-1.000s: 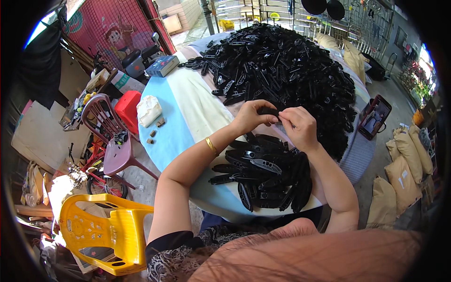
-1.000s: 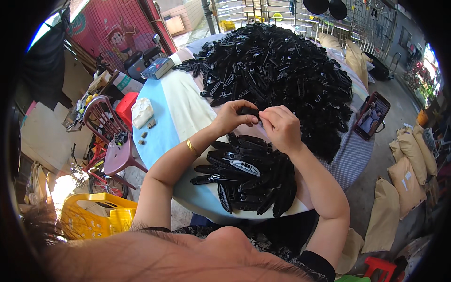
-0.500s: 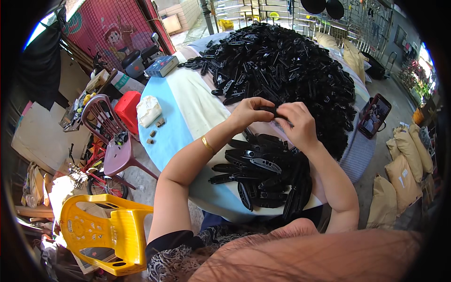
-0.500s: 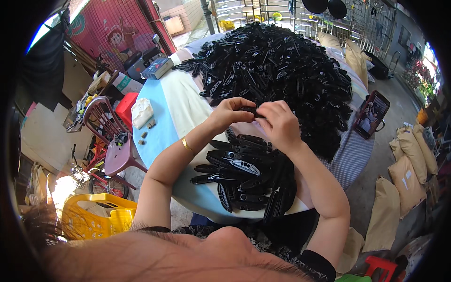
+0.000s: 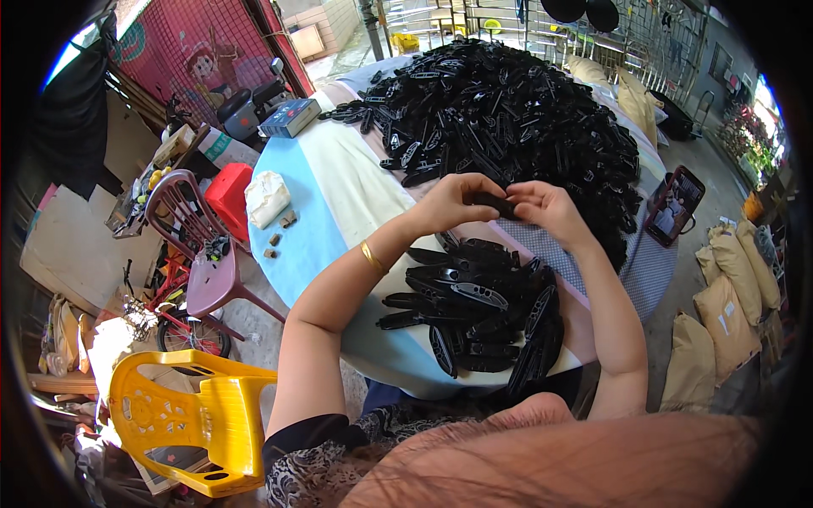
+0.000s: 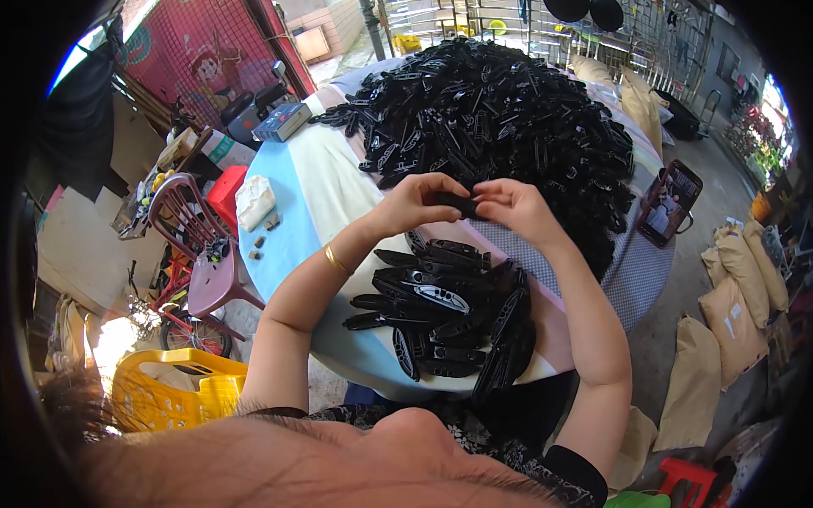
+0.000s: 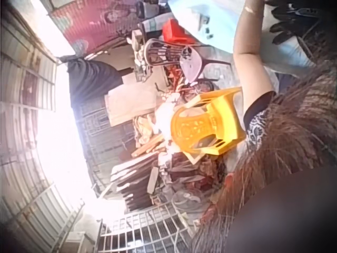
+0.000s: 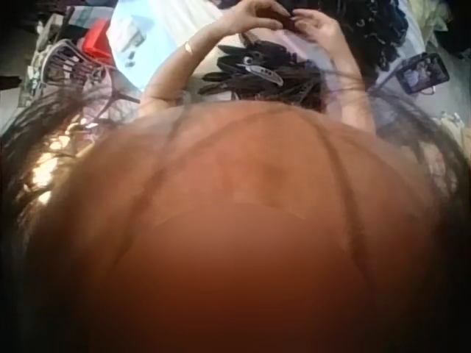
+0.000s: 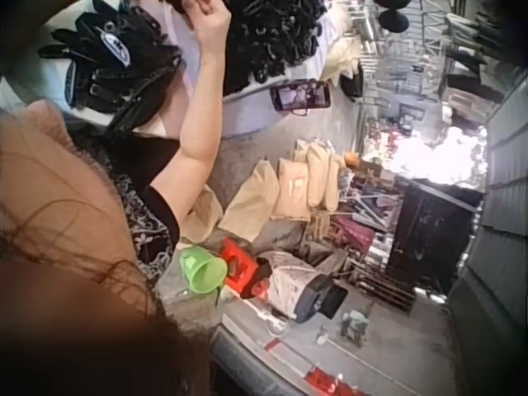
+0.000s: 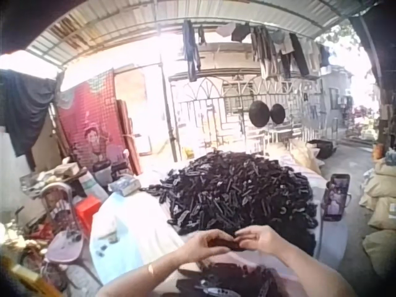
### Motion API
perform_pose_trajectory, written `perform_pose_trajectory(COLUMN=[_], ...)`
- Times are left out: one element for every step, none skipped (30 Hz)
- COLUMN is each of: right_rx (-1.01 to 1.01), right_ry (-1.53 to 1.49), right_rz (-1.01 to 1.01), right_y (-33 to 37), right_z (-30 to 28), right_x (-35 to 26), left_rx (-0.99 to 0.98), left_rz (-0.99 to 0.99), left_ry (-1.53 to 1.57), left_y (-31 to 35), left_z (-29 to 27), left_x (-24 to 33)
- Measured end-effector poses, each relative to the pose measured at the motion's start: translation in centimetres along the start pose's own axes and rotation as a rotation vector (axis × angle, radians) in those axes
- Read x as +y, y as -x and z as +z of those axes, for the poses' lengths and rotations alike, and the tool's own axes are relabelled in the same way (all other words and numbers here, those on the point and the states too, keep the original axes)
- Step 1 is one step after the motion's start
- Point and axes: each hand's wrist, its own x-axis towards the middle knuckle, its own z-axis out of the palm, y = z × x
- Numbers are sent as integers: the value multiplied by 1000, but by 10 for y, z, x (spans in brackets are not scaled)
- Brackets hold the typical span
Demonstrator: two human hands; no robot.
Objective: Assembling black plastic hair clips by snapping pieces together at a table.
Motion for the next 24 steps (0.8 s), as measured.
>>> perform_pose_trajectory(right_rx=[-1, 67, 148, 231, 277, 317, 327, 335, 312, 318, 277, 235, 220, 222, 267, 308, 306, 321, 338, 336, 319, 304, 304, 318], right_ry=[-29, -98, 100, 297, 471, 718, 966, 1214, 1256, 1259, 1351, 1443, 1423, 1424, 1402, 1378, 1378, 1305, 1232, 1233, 1133, 1034, 1037, 883], right_rz=[8, 15, -5, -23, -58, -96, -142, -189, -166, -160, -143, -125, -106, -108, -172, -236, -238, -236, -230, -227, -193, -161, -161, -167], right_y=[4, 2, -1, -3, -6, -2, 0, 2, 4, 5, 2, 1, 1, 2, 2, 2, 4, 5, 7, 8, 7, 6, 6, 5], right_z=[-7, -15, -25, -30, -30, -31, -23, -15, -7, -9, -10, -11, -3, -3, -5, -3, -1, 0, 1, 1, 2, 2, 3, 6], right_x=[-11, -10, -4, 2, 10, 18, 18, 17, 14, 19, 26, 31, 27, 28, 32, 31, 29, 24, 19, 15, 11, 7, 4, 1], left_rx=[-116, -232, -362, -482, -603, -656, -588, -520, -252, -10, 267, 402, 546, 590, 590, 615, 640, 635, 634, 622, 609, 611, 665, 717], left_rz=[-20, -40, -22, -9, 5, 35, 2, -29, -39, -4, -27, -14, -7, 120, 123, 160, 196, 135, 134, 155, 176, 178, 166, 153], left_ry=[-7, -15, -21, -30, -40, -82, 2, 85, -29, -268, -585, -686, -789, -892, -893, -914, -936, -929, -926, -972, -1019, -1017, -917, -815], left_y=[4, 7, 8, 9, 9, 8, 6, 4, 2, -9, -14, -22, -26, -26, -29, -31, -33, -34, -34, -33, -32, -32, -30, -29], left_z=[-2, -2, -1, 3, 6, 6, 4, 0, -6, -11, -12, -17, -25, -25, -28, -30, -33, -41, -43, -45, -47, -46, -44, -44], left_x=[10, 16, 15, 18, 21, 21, 16, 12, 9, -3, -8, -22, -41, -51, -61, -68, -75, -80, -80, -81, -81, -80, -80, -79])
